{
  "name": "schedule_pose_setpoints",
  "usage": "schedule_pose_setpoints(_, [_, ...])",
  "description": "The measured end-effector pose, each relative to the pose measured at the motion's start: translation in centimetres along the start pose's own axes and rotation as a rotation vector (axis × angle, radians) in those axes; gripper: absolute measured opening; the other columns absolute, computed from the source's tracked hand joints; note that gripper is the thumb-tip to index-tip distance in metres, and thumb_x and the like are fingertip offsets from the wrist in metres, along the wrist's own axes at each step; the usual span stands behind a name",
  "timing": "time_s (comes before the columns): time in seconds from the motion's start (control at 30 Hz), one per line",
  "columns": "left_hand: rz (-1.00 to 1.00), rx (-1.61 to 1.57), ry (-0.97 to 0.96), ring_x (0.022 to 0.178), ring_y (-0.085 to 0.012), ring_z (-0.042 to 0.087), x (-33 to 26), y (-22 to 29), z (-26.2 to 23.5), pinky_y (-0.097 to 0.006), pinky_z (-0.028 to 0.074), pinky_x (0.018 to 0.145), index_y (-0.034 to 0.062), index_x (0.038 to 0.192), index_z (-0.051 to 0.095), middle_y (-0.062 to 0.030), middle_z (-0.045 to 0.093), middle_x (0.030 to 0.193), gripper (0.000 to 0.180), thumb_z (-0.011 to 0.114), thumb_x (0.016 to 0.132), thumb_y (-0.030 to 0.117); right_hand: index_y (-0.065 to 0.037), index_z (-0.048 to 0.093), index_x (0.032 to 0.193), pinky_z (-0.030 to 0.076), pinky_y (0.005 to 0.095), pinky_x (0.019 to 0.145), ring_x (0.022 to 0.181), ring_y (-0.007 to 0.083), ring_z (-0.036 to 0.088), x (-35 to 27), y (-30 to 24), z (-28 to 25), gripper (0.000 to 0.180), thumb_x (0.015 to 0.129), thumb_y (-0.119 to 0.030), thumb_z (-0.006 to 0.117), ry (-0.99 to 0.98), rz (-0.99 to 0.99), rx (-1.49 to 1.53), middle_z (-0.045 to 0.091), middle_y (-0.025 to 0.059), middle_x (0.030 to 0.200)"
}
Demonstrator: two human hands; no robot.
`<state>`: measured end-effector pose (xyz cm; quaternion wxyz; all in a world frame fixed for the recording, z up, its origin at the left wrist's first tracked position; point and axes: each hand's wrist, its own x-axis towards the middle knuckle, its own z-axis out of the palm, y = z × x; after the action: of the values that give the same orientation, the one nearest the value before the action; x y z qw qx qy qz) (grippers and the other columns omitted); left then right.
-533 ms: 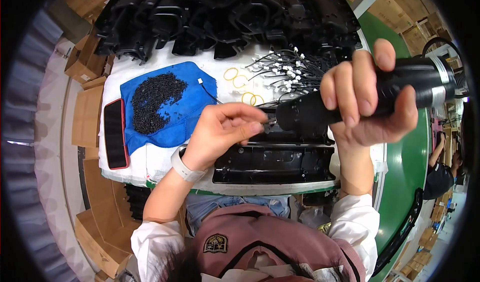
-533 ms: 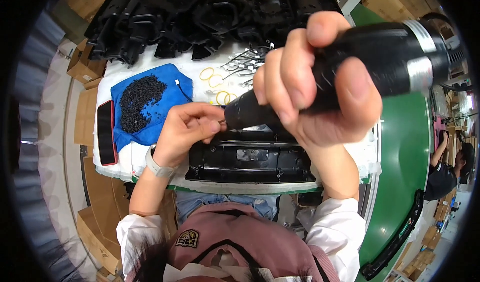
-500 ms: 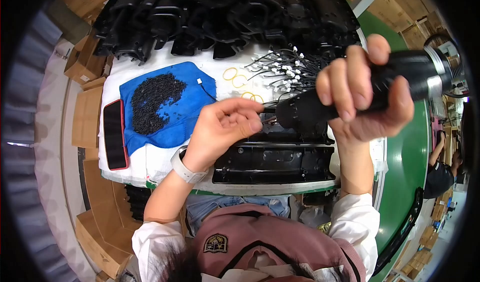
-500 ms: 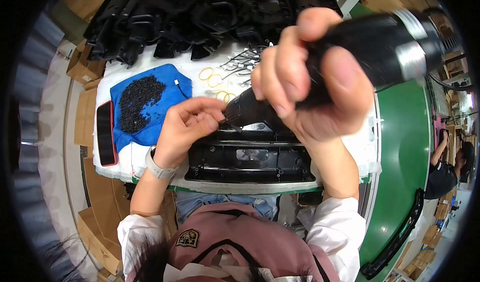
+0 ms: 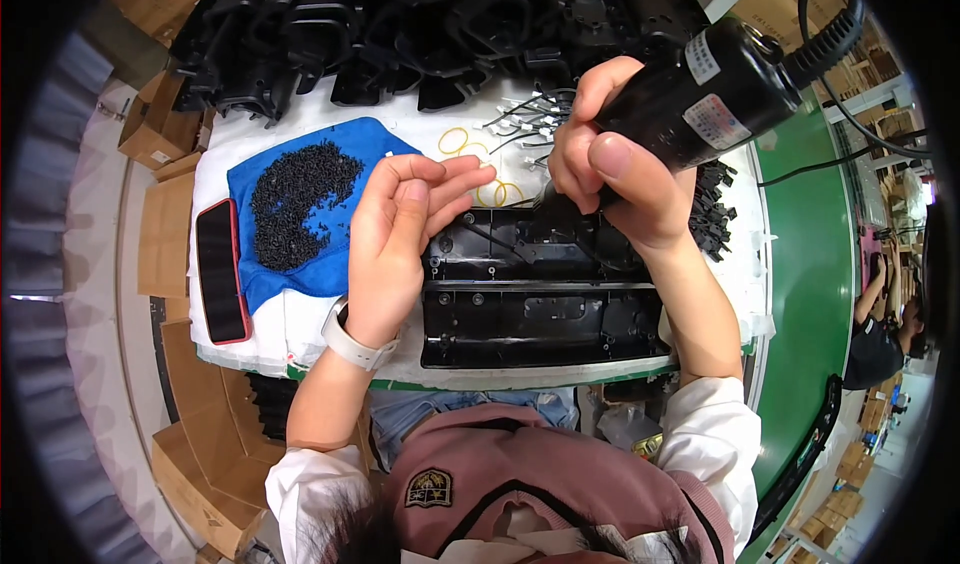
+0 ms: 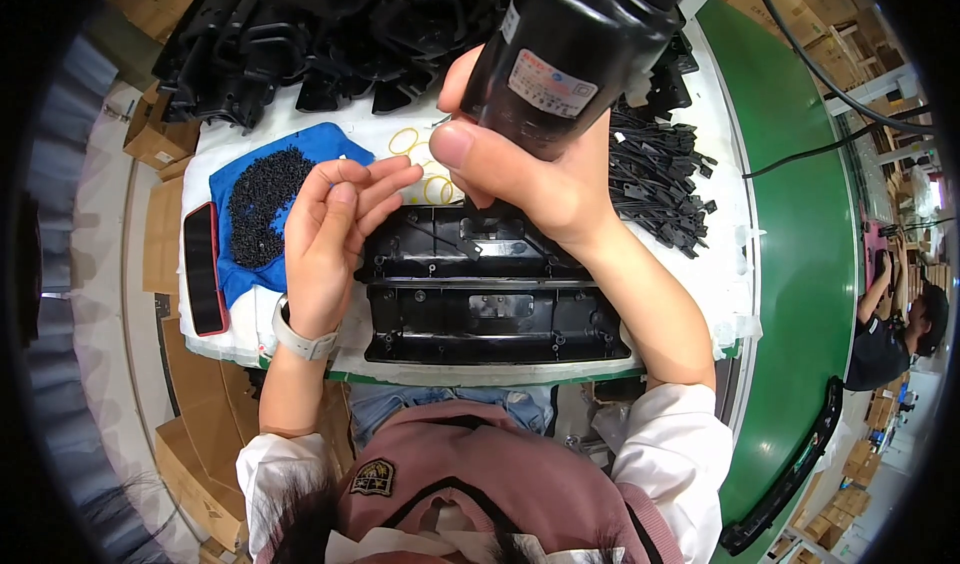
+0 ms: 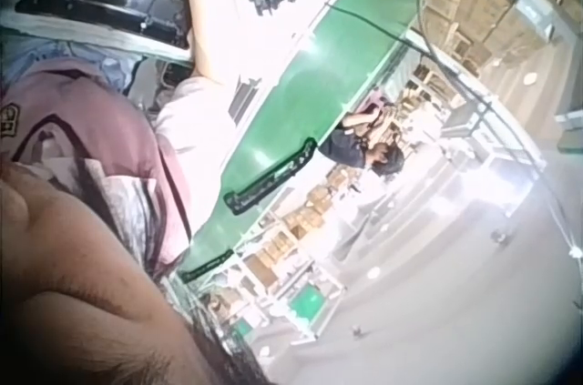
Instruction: Assembling printer toner cartridges by inserting components and securing them with an electric screwdriver.
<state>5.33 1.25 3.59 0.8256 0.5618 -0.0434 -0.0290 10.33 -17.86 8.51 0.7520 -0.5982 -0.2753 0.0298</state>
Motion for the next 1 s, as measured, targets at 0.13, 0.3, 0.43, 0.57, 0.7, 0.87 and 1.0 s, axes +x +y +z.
schedule_pose_setpoints(0.13, [-0.029, 0.035, -0.012, 0.089, -0.023, 0.065, -0.2, 0.5, 0.3, -0.026, 0.051, 0.076, 0.001, 0.107, 0.046, -0.0184, 0.062, 0.103, 0.022, 0.037, 0.104, 0.02, 0.002, 0.057, 0.085, 0.036, 0.0202, 0.041, 0.043, 0.008, 0.049, 0.2, 0.5, 0.2, 0.016, 0.078, -0.006, 0.069, 0.073, -0.032, 0.208, 0.053, 0.0032, 0.057])
schedule_pose_setpoints(0.3, [-0.041, 0.125, -0.104, 0.049, -0.0006, 0.03, -0.3, 0.0, -0.6, -0.019, 0.024, 0.045, 0.0052, 0.1, 0.051, 0.0058, 0.04, 0.058, 0.021, 0.042, 0.103, 0.024, -0.002, 0.044, 0.09, 0.034, 0.025, 0.042, 0.042, 0.011, 0.04, 0.3, 0.2, 0.3, 0.026, 0.08, -0.014, 0.065, 0.003, 0.094, -0.041, 0.045, 0.0045, 0.056])
schedule_pose_setpoints(0.43, [-0.075, 0.122, -0.054, 0.051, -0.0022, 0.035, -0.2, -0.6, -0.3, -0.019, 0.027, 0.047, 0.0044, 0.101, 0.05, 0.0055, 0.042, 0.06, 0.015, 0.047, 0.1, 0.019, -0.002, 0.046, 0.089, 0.035, 0.0237, 0.042, 0.042, 0.0111, 0.044, 0.3, 0.6, 0.5, 0.026, 0.08, -0.014, 0.067, -0.03, 0.062, 0.001, 0.05, 0.0055, 0.057])
schedule_pose_setpoints(0.57, [-0.098, 0.209, -0.02, 0.061, -0.0071, 0.053, -0.1, -1.5, 0.5, -0.02, 0.041, 0.055, 0.0033, 0.101, 0.049, -0.0009, 0.057, 0.068, 0.01, 0.054, 0.094, 0.007, -0.001, 0.047, 0.084, 0.037, 0.0219, 0.042, 0.045, 0.0099, 0.047, 0.4, 0.4, 0.9, 0.024, 0.079, -0.012, 0.068, -0.024, 0.036, -0.048, 0.051, 0.0047, 0.058])
schedule_pose_setpoints(0.7, [-0.182, 0.289, -0.098, 0.071, -0.0119, 0.065, 0.3, -1.3, 0.0, -0.021, 0.049, 0.063, 0.0001, 0.099, 0.053, -0.0093, 0.069, 0.082, 0.01, 0.059, 0.092, 0.004, -0.001, 0.051, 0.089, 0.037, 0.0214, 0.041, 0.043, 0.0095, 0.047, -0.1, 0.5, 1.0, 0.023, 0.079, -0.013, 0.067, -0.053, -0.05, -0.14, 0.054, 0.0037, 0.061])
schedule_pose_setpoints(0.87, [-0.192, 0.241, -0.104, 0.07, -0.0102, 0.064, 0.0, -0.9, -0.1, -0.02, 0.049, 0.063, -0.0027, 0.093, 0.06, -0.008, 0.068, 0.079, 0.008, 0.061, 0.091, 0.005, -0.002, 0.048, 0.103, 0.038, 0.0291, 0.045, 0.041, 0.0109, 0.04, 0.3, -1.0, -0.7, 0.037, 0.087, -0.032, 0.06, -0.058, -0.142, 0.155, 0.044, -0.0007, 0.058])
schedule_pose_setpoints(1.0, [0.0, 0.351, -0.079, 0.071, -0.0068, 0.06, -0.4, -0.4, 0.5, -0.019, 0.046, 0.064, -0.0007, 0.087, 0.066, -0.0036, 0.067, 0.079, 0.007, 0.068, 0.085, 0.005, -0.005, 0.048, 0.114, 0.042, 0.0315, 0.064, 0.053, 0.0108, 0.046, 0.2, -2.6, -2.0, 0.043, 0.092, -0.042, 0.053, -0.16, -0.286, 0.578, 0.048, -0.0005, 0.07])
